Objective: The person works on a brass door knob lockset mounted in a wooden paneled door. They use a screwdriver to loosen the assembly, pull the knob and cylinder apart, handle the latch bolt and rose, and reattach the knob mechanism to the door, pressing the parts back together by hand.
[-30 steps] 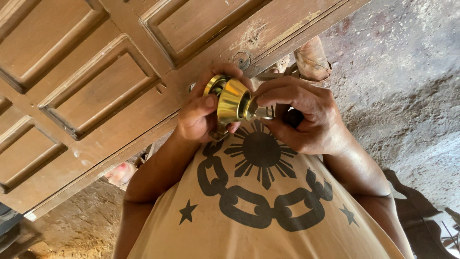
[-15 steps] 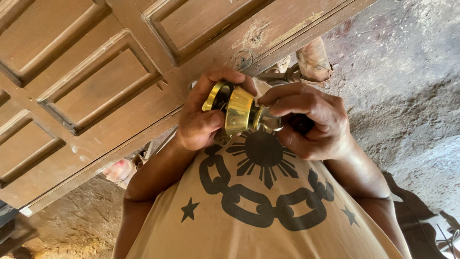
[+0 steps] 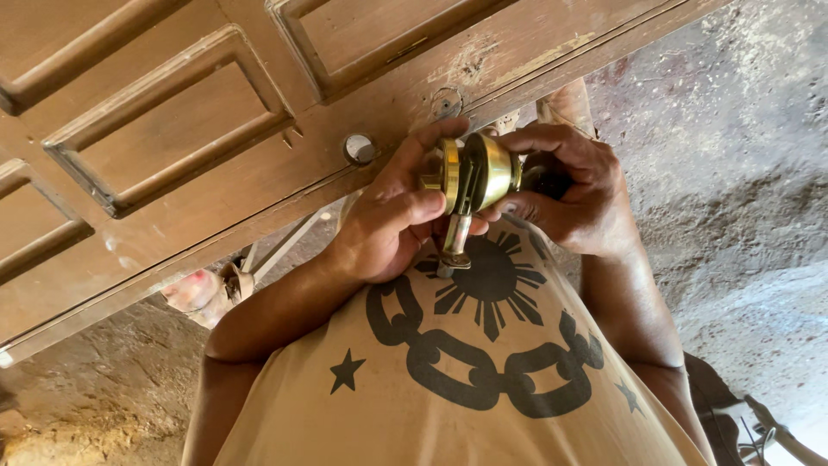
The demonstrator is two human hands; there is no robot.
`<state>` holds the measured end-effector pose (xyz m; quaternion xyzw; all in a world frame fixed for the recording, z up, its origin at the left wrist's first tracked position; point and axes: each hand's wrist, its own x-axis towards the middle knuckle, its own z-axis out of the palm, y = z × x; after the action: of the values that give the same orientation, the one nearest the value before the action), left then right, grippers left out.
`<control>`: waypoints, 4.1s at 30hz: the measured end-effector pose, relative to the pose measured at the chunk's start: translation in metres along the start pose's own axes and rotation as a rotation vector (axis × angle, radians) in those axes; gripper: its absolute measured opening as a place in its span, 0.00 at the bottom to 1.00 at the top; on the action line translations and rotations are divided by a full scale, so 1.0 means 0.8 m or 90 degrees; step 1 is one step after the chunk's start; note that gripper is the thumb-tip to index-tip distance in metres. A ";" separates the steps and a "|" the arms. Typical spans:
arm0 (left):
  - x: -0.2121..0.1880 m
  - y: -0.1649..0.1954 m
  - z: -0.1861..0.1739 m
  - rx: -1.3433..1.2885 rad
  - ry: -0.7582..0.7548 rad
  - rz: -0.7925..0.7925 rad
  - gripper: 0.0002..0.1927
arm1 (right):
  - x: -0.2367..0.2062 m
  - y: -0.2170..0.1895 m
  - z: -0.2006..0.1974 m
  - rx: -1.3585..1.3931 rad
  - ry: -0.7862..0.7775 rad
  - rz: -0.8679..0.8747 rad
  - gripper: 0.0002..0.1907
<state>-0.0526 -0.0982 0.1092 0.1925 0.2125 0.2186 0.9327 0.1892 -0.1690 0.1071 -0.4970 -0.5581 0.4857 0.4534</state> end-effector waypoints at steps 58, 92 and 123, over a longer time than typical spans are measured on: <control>0.123 -0.012 -0.193 0.934 0.346 0.223 0.35 | 0.010 0.076 -0.002 0.144 -0.073 0.043 0.46; 0.082 -0.052 -0.112 0.044 0.005 0.129 0.38 | 0.035 0.033 0.023 -0.190 0.086 0.127 0.12; 0.089 -0.089 -0.081 -0.037 0.072 0.154 0.29 | 0.035 0.003 0.018 -0.205 0.108 0.093 0.15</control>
<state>-0.0029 -0.1049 0.0005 0.1769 0.2335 0.3460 0.8913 0.1724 -0.1421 0.1036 -0.6416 -0.5507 0.3781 0.3770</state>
